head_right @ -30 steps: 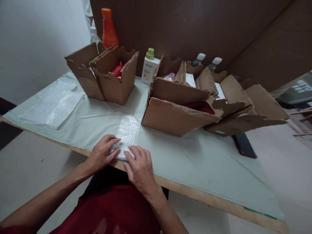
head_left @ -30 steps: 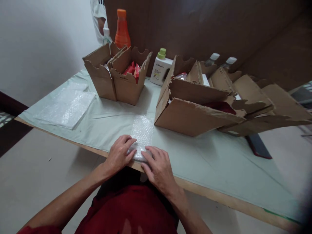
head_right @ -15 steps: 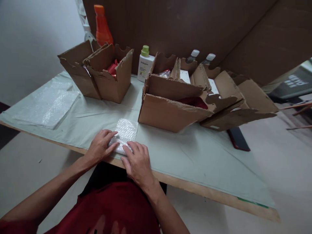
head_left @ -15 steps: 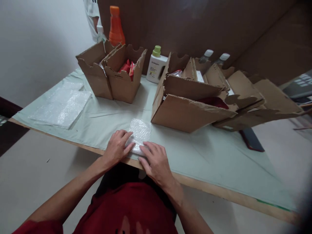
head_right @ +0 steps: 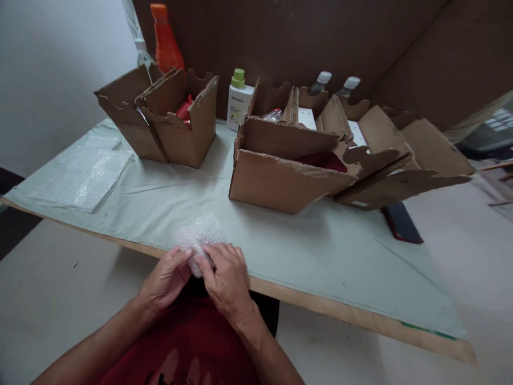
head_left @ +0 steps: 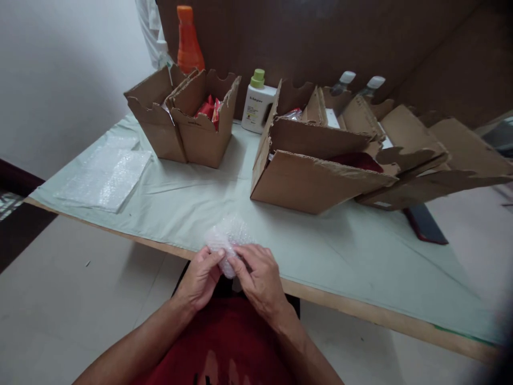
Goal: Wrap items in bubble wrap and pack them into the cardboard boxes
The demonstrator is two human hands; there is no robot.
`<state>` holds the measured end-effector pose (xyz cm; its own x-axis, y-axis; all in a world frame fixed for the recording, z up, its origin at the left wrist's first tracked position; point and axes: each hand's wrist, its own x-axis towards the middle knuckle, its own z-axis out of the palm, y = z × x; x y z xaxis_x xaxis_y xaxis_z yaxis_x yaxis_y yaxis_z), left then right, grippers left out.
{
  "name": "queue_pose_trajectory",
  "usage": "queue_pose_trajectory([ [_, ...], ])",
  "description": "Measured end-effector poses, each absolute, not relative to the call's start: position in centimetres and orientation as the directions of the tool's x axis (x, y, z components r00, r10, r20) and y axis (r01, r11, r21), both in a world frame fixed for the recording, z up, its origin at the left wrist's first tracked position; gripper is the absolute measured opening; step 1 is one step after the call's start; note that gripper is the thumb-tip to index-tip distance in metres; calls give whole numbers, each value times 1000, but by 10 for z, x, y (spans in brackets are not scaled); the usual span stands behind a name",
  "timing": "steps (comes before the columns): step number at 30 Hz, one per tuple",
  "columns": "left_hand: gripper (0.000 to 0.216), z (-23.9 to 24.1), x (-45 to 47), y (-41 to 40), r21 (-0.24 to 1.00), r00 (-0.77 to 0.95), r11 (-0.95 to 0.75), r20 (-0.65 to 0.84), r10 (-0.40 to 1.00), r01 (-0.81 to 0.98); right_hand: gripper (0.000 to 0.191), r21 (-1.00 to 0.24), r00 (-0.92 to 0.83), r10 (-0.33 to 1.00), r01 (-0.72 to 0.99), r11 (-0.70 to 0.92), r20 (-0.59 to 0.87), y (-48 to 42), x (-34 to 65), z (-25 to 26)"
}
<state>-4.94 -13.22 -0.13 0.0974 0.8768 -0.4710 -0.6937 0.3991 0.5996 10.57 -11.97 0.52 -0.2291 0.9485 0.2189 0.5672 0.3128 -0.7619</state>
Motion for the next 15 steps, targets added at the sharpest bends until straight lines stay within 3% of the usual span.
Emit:
queue_pose_trajectory([
  [2,35,0,-48,-130,571,126,419,-481,867,-706,37,-796,-83,972,560,228,220,-118,120,10],
  [4,41,1,-48,-131,566,187,456,-469,863,-687,51,-905,3,993,413,103,115,-113,133,15],
  [6,46,3,-49,-134,590,235,488,-455,859,-644,55,-978,-93,995,207,-8,-28,-111,139,18],
  [8,50,4,-49,-134,664,205,480,-451,869,-573,40,-991,-198,978,127,-35,-60,-113,133,18],
  [11,48,4,-49,-131,830,37,378,-399,916,-411,18,-936,-128,981,302,179,146,-123,114,13],
  [15,45,-6,-43,-126,929,-80,271,-299,951,-251,26,-713,-99,885,554,429,456,-135,95,0],
])
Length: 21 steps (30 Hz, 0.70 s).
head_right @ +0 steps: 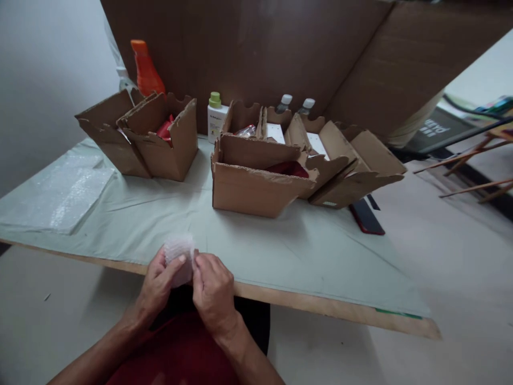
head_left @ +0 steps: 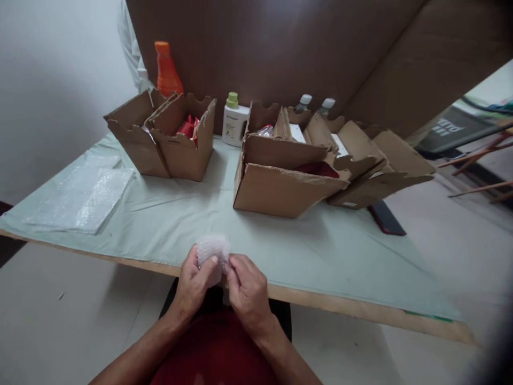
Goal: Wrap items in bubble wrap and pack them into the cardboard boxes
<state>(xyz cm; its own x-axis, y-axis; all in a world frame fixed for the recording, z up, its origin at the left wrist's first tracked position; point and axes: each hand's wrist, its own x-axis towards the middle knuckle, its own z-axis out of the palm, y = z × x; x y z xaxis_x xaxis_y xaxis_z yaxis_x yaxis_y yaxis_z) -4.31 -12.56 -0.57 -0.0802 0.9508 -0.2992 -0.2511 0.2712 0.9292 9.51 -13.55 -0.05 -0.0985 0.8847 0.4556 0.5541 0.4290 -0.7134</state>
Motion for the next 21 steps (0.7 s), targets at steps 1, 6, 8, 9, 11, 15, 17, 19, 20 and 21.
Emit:
queue_pose_trajectory([
  [1,48,-10,-40,-126,930,-69,267,-293,954,-252,28,-678,-116,872,583,447,475,-138,93,-4],
  [6,73,-28,-19,-139,877,120,260,-231,966,-405,52,-632,-168,890,649,424,425,-147,101,-18],
  [8,79,-27,-11,-142,861,188,261,-196,962,-437,46,-679,-110,906,627,383,409,-145,112,-19],
  [9,84,-23,-8,-142,854,211,262,-183,960,-450,40,-725,-81,919,588,357,387,-143,119,-18],
  [11,96,-14,-5,-136,826,226,286,-198,954,-486,33,-838,-56,952,461,292,301,-140,135,-13],
  [15,89,0,-3,-117,720,322,467,-342,883,-514,27,-980,-170,983,169,102,73,-142,160,-6],
  [17,69,1,-3,-111,717,369,512,-366,854,-473,29,-998,-184,983,63,7,-5,-144,167,-5],
  [19,54,3,-2,-104,798,378,452,-307,874,-398,30,-999,-155,987,16,-46,-48,-143,178,-1],
  [20,51,7,-3,-99,874,363,349,-221,905,-339,29,-999,-138,989,31,-45,-49,-140,185,3],
  [21,51,13,-3,-91,949,334,181,-88,938,-257,27,-997,-117,993,68,-24,-32,-135,195,10],
])
